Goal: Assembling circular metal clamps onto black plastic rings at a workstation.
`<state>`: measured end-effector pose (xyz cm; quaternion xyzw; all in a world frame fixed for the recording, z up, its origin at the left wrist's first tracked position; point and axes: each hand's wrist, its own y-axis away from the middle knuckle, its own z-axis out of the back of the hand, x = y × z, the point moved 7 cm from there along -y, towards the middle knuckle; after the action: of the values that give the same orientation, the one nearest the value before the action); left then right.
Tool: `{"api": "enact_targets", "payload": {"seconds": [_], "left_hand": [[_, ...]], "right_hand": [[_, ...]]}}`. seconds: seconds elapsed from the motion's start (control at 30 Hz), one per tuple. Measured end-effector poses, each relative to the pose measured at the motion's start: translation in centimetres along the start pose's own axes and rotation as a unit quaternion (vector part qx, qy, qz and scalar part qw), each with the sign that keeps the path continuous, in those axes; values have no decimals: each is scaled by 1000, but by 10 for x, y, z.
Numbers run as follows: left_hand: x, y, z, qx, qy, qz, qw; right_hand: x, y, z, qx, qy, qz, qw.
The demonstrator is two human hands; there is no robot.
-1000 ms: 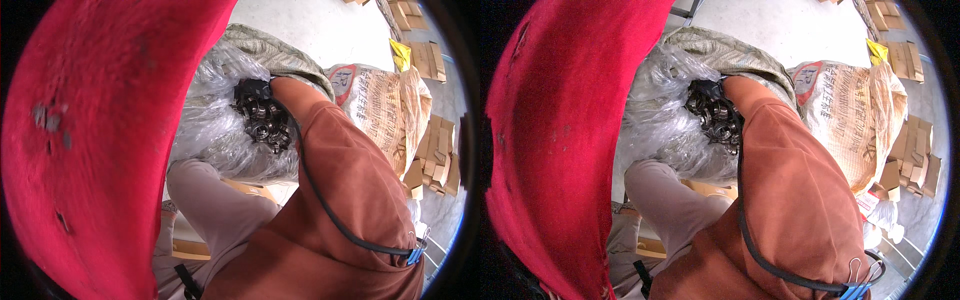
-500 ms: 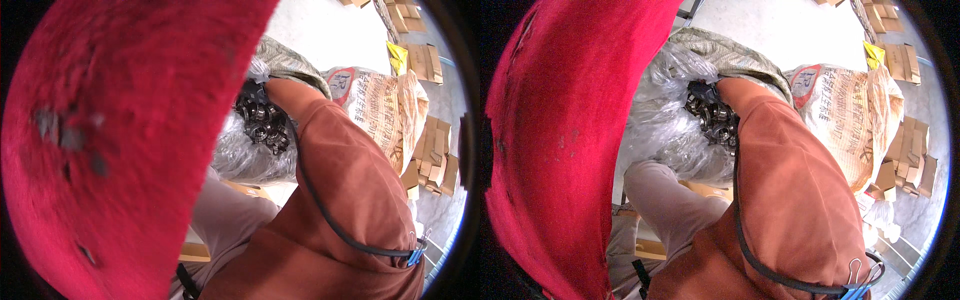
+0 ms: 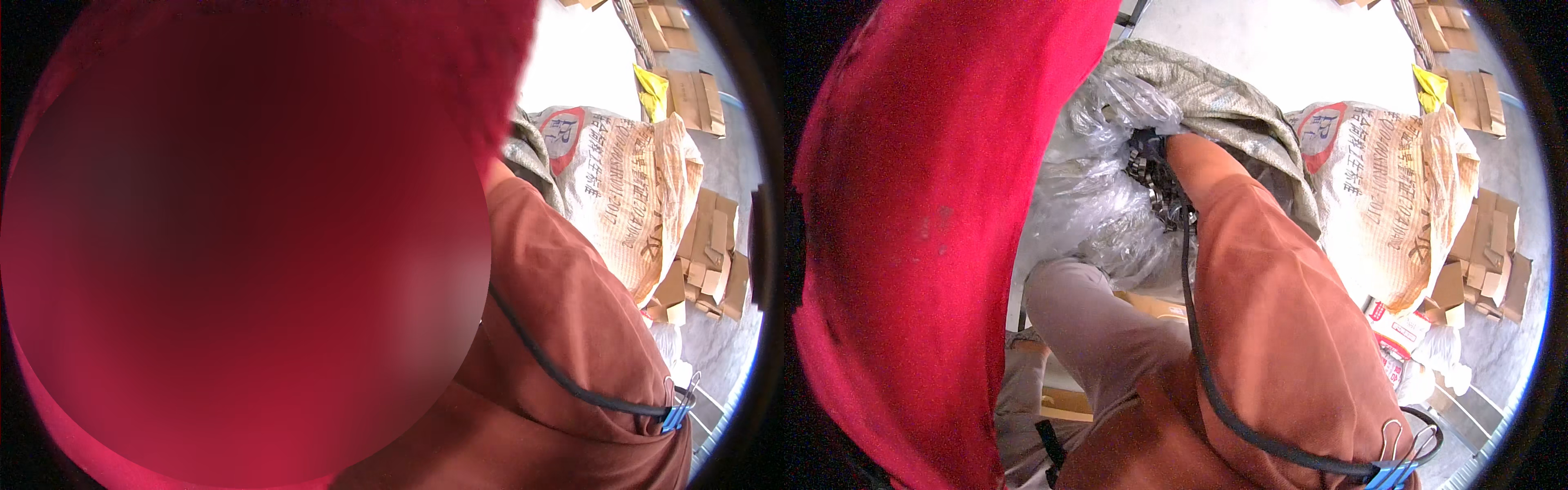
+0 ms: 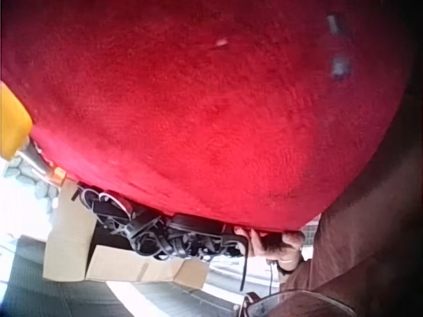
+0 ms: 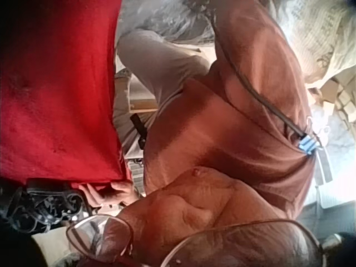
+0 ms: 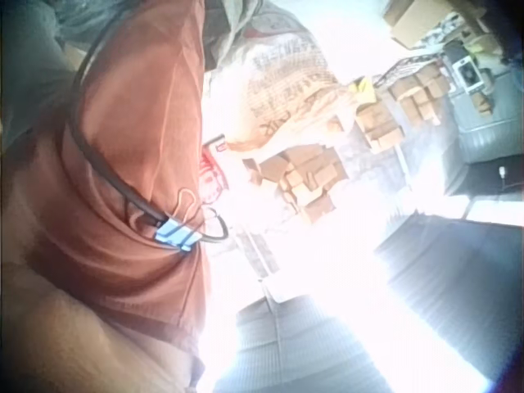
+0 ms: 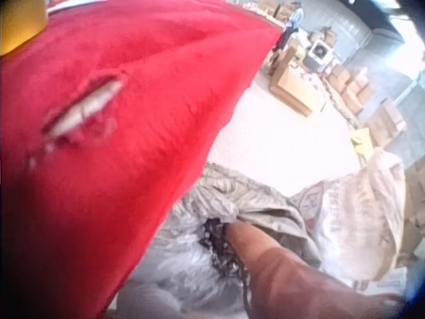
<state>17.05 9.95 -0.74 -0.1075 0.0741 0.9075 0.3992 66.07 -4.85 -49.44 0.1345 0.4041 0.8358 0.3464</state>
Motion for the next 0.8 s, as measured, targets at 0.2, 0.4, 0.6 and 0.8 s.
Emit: {"api": "enact_targets", "payload": {"seconds": [0.2,0.4,0.6,0.8], "left_hand": [[-11,-10,0,-36,-26,-12,999],[-30,-25,0,-48,-63,-32,996],[-34,-24,2,-77,-61,-44,994],[-47,-31,4,-111,-45,-102,988]], "right_hand": [[7,-8,-6,6,-6,5,1000],[-4,6,-19,33,-40,8,999],[-25,53,-46,96,-140,10,985],[-56,115,-61,110,-284,8,952]]}}
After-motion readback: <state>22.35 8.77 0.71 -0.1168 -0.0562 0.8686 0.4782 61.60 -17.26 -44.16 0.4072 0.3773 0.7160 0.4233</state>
